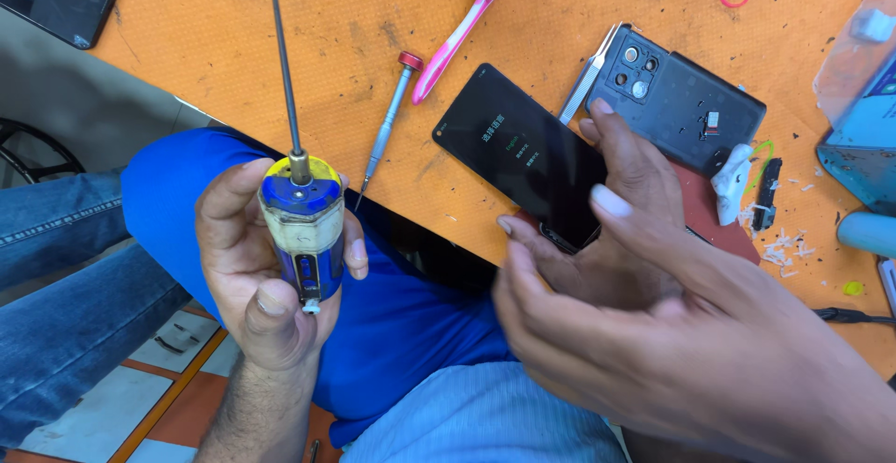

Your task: The person replaces a mobile phone screen by hand and using a screwdriver. They remove the damaged display, connect a new screen to the motherboard for testing, and secure internal components with screws.

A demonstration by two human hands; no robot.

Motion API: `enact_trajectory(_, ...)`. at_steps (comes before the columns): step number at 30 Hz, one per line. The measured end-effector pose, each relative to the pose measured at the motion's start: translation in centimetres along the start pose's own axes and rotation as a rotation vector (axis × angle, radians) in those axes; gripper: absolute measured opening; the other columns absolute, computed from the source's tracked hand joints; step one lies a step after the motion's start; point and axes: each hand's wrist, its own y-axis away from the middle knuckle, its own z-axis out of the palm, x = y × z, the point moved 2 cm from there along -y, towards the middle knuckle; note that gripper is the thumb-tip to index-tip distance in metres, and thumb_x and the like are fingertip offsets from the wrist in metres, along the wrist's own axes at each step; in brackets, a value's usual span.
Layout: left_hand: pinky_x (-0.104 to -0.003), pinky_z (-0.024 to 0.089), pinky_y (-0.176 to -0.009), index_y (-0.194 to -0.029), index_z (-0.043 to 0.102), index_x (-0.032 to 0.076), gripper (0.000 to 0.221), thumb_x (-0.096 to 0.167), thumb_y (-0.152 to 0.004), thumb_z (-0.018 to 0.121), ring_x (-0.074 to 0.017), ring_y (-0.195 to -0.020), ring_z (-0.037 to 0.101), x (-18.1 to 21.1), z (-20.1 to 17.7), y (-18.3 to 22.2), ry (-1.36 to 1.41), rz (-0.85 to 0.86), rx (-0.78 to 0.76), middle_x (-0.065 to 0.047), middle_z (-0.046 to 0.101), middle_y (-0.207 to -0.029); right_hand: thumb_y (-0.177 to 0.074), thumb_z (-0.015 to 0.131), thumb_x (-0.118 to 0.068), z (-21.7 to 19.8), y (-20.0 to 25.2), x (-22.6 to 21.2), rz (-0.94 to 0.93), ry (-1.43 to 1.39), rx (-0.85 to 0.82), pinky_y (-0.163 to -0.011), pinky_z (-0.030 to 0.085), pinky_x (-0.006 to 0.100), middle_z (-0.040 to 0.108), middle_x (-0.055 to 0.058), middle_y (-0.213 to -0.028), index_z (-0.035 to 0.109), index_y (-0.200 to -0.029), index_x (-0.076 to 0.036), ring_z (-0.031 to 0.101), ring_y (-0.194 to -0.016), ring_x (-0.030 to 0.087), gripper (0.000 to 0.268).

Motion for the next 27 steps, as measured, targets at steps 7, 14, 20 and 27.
enact_trajectory(7,-0.033,0.058,-0.061,-0.147,0.048,0.009,0.075,0.046,-0.094,0.086,-0.0239,-0.078,0.069,-0.1,-0.1,0.0,0.004,0.004,-0.014,-0.023,0.065,-0.123,-0.110,0.055,-0.044,1.0,3.8,-5.8,-0.330,-0.323,0.351,-0.125,0.041,0.032,0.050,0.006,-0.155,0.043,-0.156,-0.005,0.053,-0.143,0.023,0.061)
enact_trajectory(14,-0.033,0.058,-0.060,-0.149,0.047,0.007,0.074,0.043,-0.096,0.085,-0.0231,-0.079,0.068,-0.3,0.1,-0.2,0.020,0.018,-0.040,-0.018,0.065,-0.119,-0.094,0.074,-0.050,1.0,4.3,-5.7,-0.220,0.268,0.481,-0.117,0.042,0.037,0.058,0.009,-0.152,0.050,-0.149,-0.006,0.058,-0.142,0.026,0.075)
enact_trajectory(20,-0.033,0.058,-0.062,-0.151,0.044,0.006,0.075,0.043,-0.098,0.083,-0.0222,-0.080,0.068,-0.3,0.4,-0.1,0.009,0.039,-0.055,-0.015,0.063,-0.118,-0.086,0.083,-0.053,1.3,4.0,-7.4,-0.230,0.520,0.538,-0.109,0.047,0.043,0.061,0.017,-0.138,0.058,-0.140,-0.002,0.057,-0.130,0.035,0.079)
enact_trajectory(27,-0.032,0.058,-0.063,-0.152,0.043,0.006,0.078,0.045,-0.098,0.083,-0.0204,-0.081,0.067,-0.1,0.1,0.0,-0.024,0.055,-0.072,-0.014,0.062,-0.113,-0.089,0.074,-0.041,0.8,6.0,-6.4,-0.327,0.313,0.437,-0.106,0.048,0.041,0.056,0.016,-0.141,0.051,-0.137,0.001,0.054,-0.132,0.029,0.068)
